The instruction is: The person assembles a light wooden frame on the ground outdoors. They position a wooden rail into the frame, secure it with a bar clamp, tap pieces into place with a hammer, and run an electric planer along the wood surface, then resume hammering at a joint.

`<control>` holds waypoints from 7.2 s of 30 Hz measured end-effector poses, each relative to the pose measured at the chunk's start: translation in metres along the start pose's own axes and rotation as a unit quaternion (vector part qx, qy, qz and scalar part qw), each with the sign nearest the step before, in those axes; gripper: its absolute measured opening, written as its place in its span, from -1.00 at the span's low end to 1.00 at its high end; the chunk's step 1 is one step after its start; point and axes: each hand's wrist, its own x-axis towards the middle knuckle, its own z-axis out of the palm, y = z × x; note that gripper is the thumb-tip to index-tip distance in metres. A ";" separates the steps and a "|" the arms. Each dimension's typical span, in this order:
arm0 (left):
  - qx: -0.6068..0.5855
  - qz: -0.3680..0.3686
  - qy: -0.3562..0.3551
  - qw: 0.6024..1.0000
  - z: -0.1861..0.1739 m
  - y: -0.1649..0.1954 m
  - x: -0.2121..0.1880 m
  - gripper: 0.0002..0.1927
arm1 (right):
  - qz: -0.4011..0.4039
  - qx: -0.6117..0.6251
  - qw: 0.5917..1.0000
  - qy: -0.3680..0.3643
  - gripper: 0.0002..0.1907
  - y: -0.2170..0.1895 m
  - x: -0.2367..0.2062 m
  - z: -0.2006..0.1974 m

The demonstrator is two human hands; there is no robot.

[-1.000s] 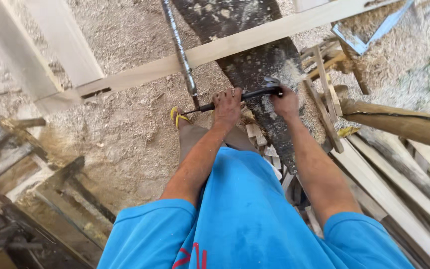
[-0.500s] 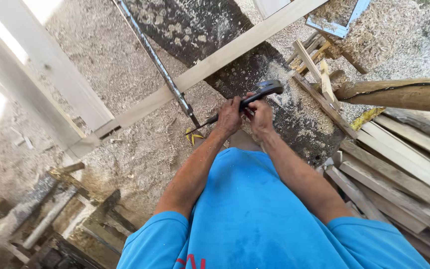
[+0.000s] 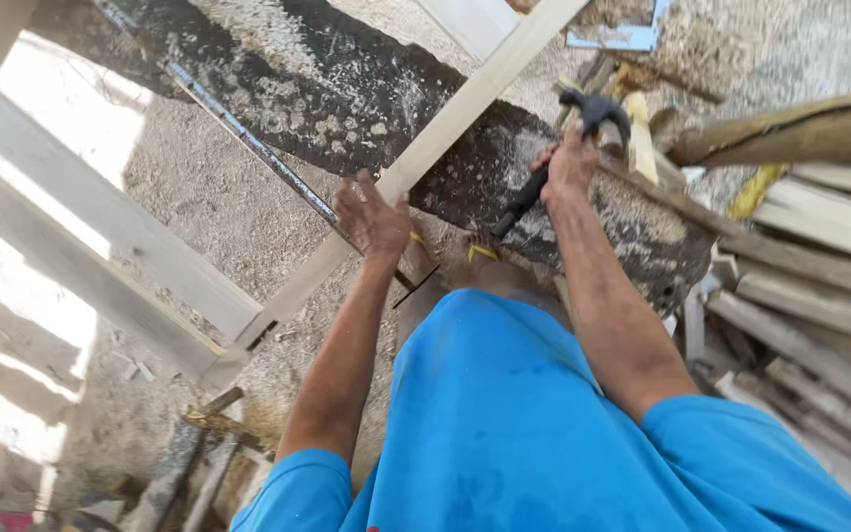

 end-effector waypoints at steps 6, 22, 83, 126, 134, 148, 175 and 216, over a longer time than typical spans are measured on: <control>0.084 0.043 -0.139 0.986 -0.022 -0.023 0.016 -0.08 | 0.076 0.117 0.990 0.030 -0.84 0.020 0.031 0.041; 0.126 0.136 -0.190 0.964 -0.006 -0.036 0.030 -0.34 | 0.081 0.228 0.968 0.064 -0.81 -0.008 0.022 0.078; -0.658 -0.463 0.166 0.570 -0.044 -0.203 -0.248 -0.67 | -0.288 -0.613 -0.186 -0.711 -0.68 0.392 -0.421 0.051; -0.209 0.185 0.113 0.954 0.037 -0.006 -0.165 -0.66 | -0.509 -0.442 0.478 -0.564 -0.84 0.034 -0.088 -0.090; -0.049 0.243 0.065 0.967 0.076 0.042 -0.111 -0.68 | -0.121 -0.579 0.723 -0.357 -0.67 0.053 -0.008 -0.115; -0.214 0.117 -0.087 0.966 0.021 0.028 -0.121 -0.60 | -0.295 -0.558 0.658 -0.410 -0.73 0.009 -0.080 -0.061; -0.607 -0.307 0.208 0.703 -0.013 -0.180 -0.226 -0.89 | -0.345 -0.655 0.063 -0.670 -0.64 0.328 -0.387 0.022; -0.860 -0.364 0.136 0.330 0.027 -0.264 -0.203 -0.81 | -0.335 -0.776 -0.034 -0.533 -0.64 0.508 -0.352 0.015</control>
